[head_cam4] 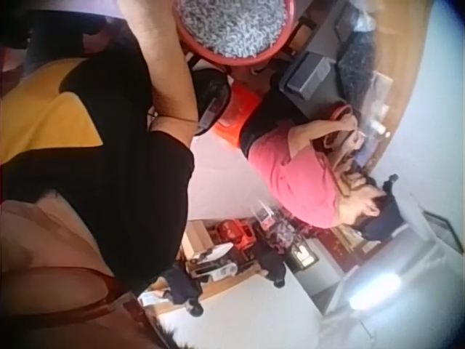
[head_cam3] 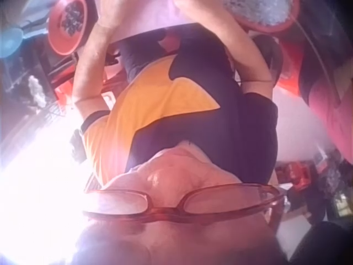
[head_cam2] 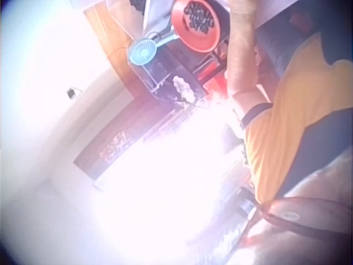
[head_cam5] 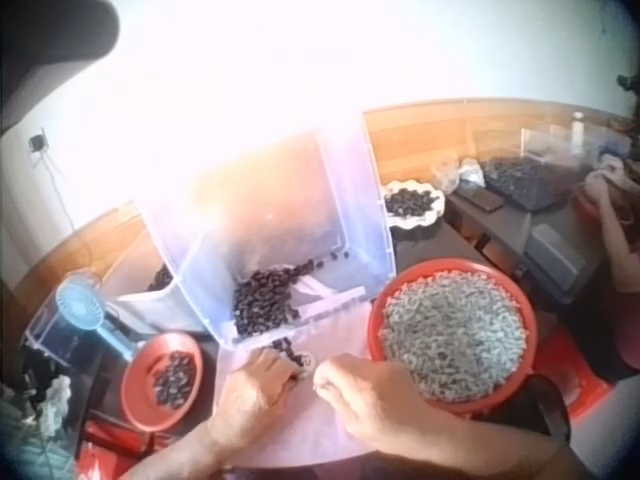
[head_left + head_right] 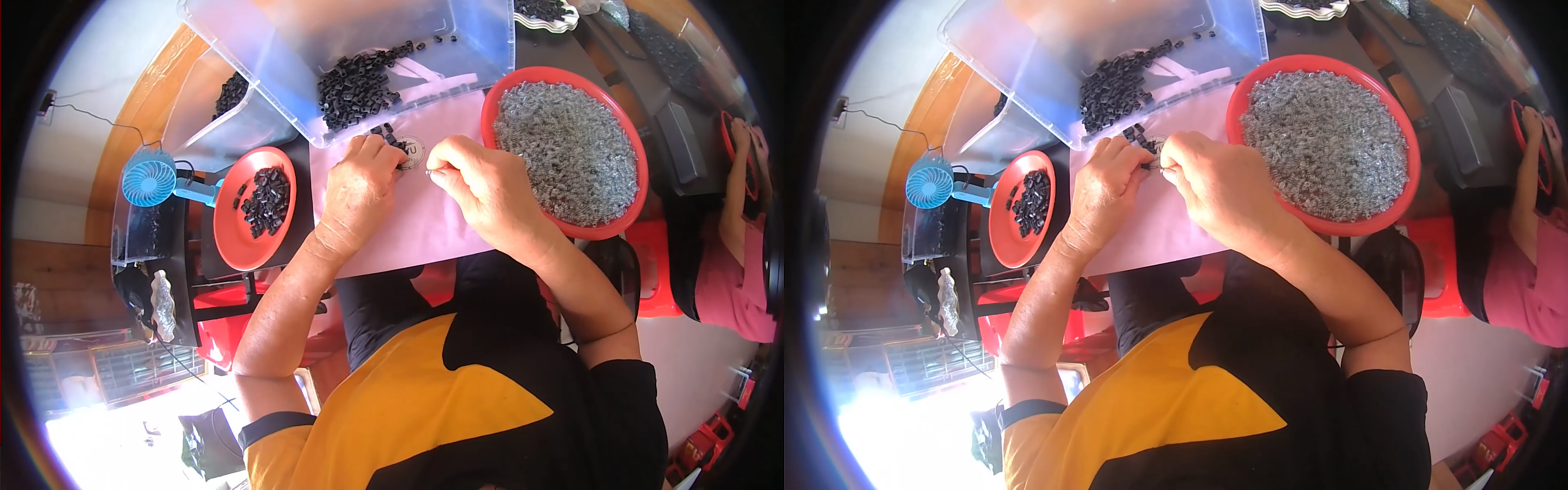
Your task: The person assembles cord locks by taking small metal springs from a tray and inserting them into plastic stopper pieces by hand.
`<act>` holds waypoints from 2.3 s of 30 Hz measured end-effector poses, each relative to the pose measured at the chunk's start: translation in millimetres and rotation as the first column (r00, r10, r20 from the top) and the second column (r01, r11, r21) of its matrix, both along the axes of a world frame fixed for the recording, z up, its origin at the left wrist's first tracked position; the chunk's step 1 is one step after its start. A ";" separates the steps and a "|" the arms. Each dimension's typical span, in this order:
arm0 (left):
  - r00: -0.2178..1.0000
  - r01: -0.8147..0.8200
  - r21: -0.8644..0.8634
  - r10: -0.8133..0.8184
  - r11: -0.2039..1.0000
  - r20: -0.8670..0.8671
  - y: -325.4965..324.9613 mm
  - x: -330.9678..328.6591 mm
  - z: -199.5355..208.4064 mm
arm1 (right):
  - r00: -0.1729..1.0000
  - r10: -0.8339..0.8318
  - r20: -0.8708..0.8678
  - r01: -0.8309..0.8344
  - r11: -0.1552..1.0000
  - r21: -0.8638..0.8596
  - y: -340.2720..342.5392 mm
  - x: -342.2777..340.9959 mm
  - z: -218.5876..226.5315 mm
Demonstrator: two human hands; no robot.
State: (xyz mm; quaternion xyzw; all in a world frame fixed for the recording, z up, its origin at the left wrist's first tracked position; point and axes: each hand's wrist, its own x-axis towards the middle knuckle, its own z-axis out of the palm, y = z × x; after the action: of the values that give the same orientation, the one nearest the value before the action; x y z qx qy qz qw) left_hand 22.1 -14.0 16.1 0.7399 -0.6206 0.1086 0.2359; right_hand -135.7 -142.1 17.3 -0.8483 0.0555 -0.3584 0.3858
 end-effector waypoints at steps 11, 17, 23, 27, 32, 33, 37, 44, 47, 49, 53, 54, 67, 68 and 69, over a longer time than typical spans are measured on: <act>0.999 -0.035 -0.097 0.037 0.995 0.020 11.8 -12.6 -6.0 | 0.999 -0.011 -0.035 0.011 1.000 -0.018 6.2 3.6 -5.3; 0.615 -0.167 -0.095 0.029 0.981 -0.788 27.3 -51.4 12.2 | 0.999 0.040 0.008 -0.037 0.976 -0.214 6.6 4.4 -3.6; 0.051 -0.243 -0.107 -0.098 0.964 -0.994 36.7 -56.7 12.4 | 0.994 0.111 0.018 -0.094 0.909 -0.405 8.7 1.2 8.6; -0.036 -0.258 -0.097 -0.110 0.961 -0.993 42.3 -57.5 13.4 | 0.993 0.113 0.032 -0.086 0.882 -0.462 10.9 -1.5 14.8; 0.054 -0.205 -0.079 -0.069 0.976 -0.996 46.7 -57.9 13.7 | 0.991 0.128 -0.024 -0.117 0.787 -0.606 11.8 -5.8 23.7; 0.083 -0.184 -0.066 -0.052 0.981 -0.995 47.6 -57.3 14.1 | 0.991 0.128 -0.047 -0.129 0.765 -0.631 12.1 -6.6 25.7; 0.082 -0.161 -0.065 -0.053 0.985 -0.995 50.2 -55.0 14.7 | 0.986 0.138 -0.094 -0.166 0.730 -0.663 12.4 -5.1 30.0; 0.132 -0.111 0.028 0.043 0.993 -0.990 51.7 -50.2 21.7 | 0.976 0.183 -0.115 -0.212 0.716 -0.665 8.9 -2.5 31.4; 0.145 -0.097 0.040 0.054 0.994 -0.988 52.0 -47.8 21.3 | 0.976 0.193 -0.100 -0.209 0.710 -0.673 9.7 -1.8 33.3; 0.145 -0.088 0.041 0.054 0.995 -0.988 51.9 -46.6 19.2 | 0.975 0.193 -0.114 -0.219 0.708 -0.671 9.1 -2.2 34.1; 0.133 -0.062 0.056 0.064 0.997 -0.989 50.8 -45.8 14.6 | 0.974 0.198 -0.112 -0.221 0.713 -0.666 8.1 -1.5 32.3; 0.135 -0.052 0.068 0.074 0.996 -0.988 50.7 -45.9 14.0 | 0.968 0.211 -0.136 -0.247 0.714 -0.655 9.2 -2.8 33.4; -0.216 -0.208 -0.079 -0.125 0.975 -0.968 54.5 -54.9 9.3 | 0.959 0.242 0.150 -0.228 0.968 -0.102 37.1 -6.4 6.9; -0.216 -0.231 -0.098 -0.149 0.968 -0.965 54.7 -56.8 10.7 | 0.964 0.219 0.153 -0.207 0.974 -0.090 37.5 -6.7 5.6; -0.214 -0.253 -0.118 -0.174 0.960 -0.961 55.1 -57.7 11.5 | 0.964 0.220 0.150 -0.208 0.974 -0.092 38.0 -6.3 6.3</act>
State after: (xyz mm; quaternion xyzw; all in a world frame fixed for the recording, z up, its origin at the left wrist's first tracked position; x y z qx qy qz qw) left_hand -35.6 41.1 27.7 0.5249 -0.1572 -0.4167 0.7254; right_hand -141.9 -104.2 23.6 -0.8319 -0.0812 -0.3832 0.3931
